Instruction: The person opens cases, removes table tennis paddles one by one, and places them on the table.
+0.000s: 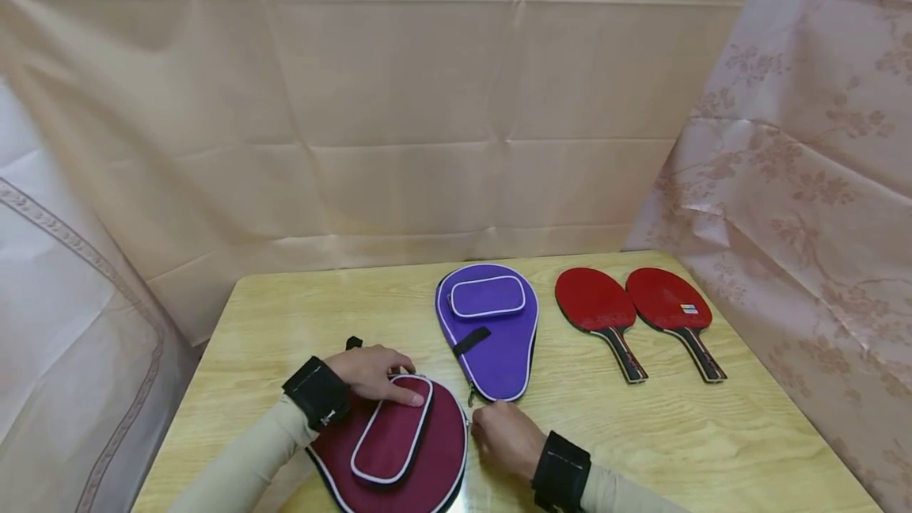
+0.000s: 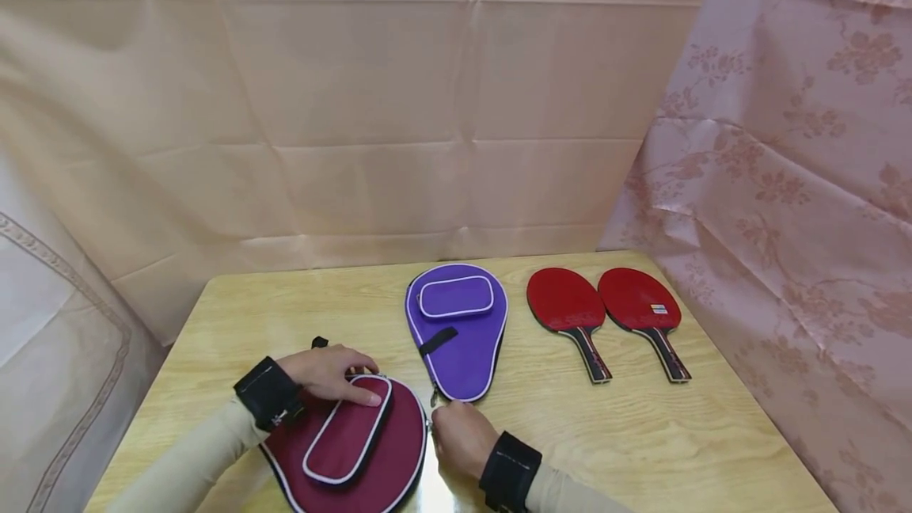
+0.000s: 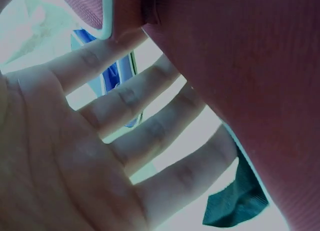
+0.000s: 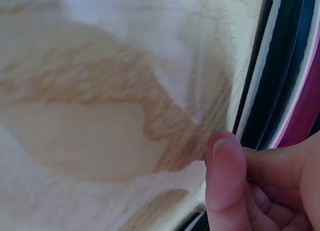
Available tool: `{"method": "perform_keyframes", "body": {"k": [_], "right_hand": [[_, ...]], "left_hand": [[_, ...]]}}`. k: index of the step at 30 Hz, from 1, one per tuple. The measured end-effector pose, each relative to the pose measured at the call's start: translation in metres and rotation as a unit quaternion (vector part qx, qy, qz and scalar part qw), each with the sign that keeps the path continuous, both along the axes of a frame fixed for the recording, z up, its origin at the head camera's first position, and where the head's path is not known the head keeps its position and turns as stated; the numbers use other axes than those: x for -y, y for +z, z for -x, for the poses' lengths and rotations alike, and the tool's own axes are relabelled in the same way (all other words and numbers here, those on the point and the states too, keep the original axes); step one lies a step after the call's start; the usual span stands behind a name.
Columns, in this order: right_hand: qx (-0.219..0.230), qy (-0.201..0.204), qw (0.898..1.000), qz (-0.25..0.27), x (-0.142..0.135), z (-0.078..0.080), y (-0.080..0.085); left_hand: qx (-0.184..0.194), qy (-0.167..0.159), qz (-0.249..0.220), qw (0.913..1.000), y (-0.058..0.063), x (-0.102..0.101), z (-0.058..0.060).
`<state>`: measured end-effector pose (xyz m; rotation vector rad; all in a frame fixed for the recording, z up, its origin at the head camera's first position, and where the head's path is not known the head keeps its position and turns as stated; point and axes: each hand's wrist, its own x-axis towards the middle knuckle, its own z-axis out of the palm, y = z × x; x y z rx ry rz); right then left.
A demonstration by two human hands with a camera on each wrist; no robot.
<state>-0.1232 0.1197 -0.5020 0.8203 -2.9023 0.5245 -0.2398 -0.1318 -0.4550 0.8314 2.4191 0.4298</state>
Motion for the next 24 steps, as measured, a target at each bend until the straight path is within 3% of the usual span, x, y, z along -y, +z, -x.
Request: {"method": "perform_keyframes", "body": {"k": [8, 17, 24], "right_hand": [[-0.003, -0.009, 1.0, 0.006, 0.001, 0.001, -0.002], [0.014, -0.03, 0.999, 0.033, 0.003, 0.001, -0.003], [0.042, -0.049, 0.996, 0.058, 0.002, 0.001, -0.003]], "left_hand": [[-0.014, 0.056, -0.008, 0.9983, -0.003, 0.011, -0.007], [-0.063, 0.117, -0.003, 0.9911, -0.009, 0.02, -0.022], [-0.048, 0.174, -0.004, 0.9836, -0.01, 0.02, -0.039]]}}
